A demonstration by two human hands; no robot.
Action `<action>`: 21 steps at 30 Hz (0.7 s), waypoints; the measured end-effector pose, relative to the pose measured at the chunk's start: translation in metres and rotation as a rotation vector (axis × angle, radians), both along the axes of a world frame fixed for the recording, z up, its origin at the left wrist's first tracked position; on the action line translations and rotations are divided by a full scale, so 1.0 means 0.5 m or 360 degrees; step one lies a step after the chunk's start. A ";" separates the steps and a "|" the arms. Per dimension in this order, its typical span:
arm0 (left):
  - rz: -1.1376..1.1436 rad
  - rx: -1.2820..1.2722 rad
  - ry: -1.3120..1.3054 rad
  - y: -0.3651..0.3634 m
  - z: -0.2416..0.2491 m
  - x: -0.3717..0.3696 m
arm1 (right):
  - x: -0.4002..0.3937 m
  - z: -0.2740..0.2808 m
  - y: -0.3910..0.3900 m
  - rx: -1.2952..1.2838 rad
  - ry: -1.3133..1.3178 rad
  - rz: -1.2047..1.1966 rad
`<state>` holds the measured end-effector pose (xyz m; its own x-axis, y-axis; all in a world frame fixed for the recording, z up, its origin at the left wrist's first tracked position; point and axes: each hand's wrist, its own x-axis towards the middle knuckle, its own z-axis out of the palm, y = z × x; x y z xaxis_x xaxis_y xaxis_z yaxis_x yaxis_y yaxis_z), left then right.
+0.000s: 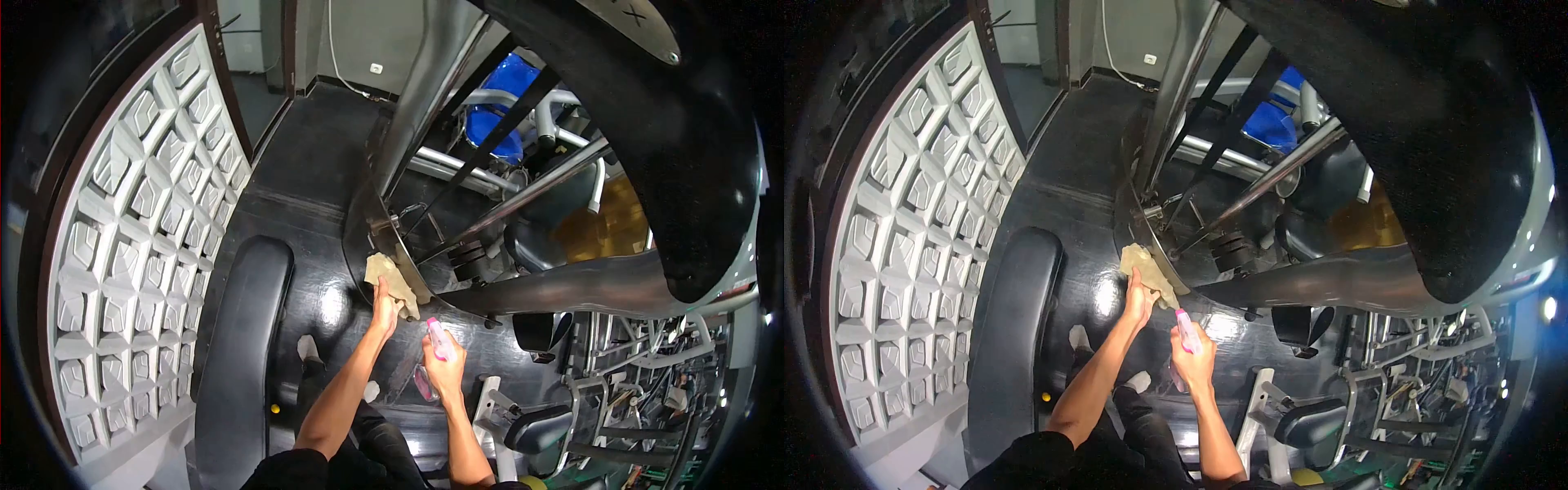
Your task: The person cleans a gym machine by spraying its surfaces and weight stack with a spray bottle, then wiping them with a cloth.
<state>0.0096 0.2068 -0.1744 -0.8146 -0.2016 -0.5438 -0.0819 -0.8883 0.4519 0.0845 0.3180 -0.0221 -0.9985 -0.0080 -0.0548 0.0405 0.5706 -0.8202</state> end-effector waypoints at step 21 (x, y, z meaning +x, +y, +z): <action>-0.0080 0.0071 0.0031 -0.009 0.021 0.007 | -0.022 0.016 -0.037 0.0118 0.0010 0.0034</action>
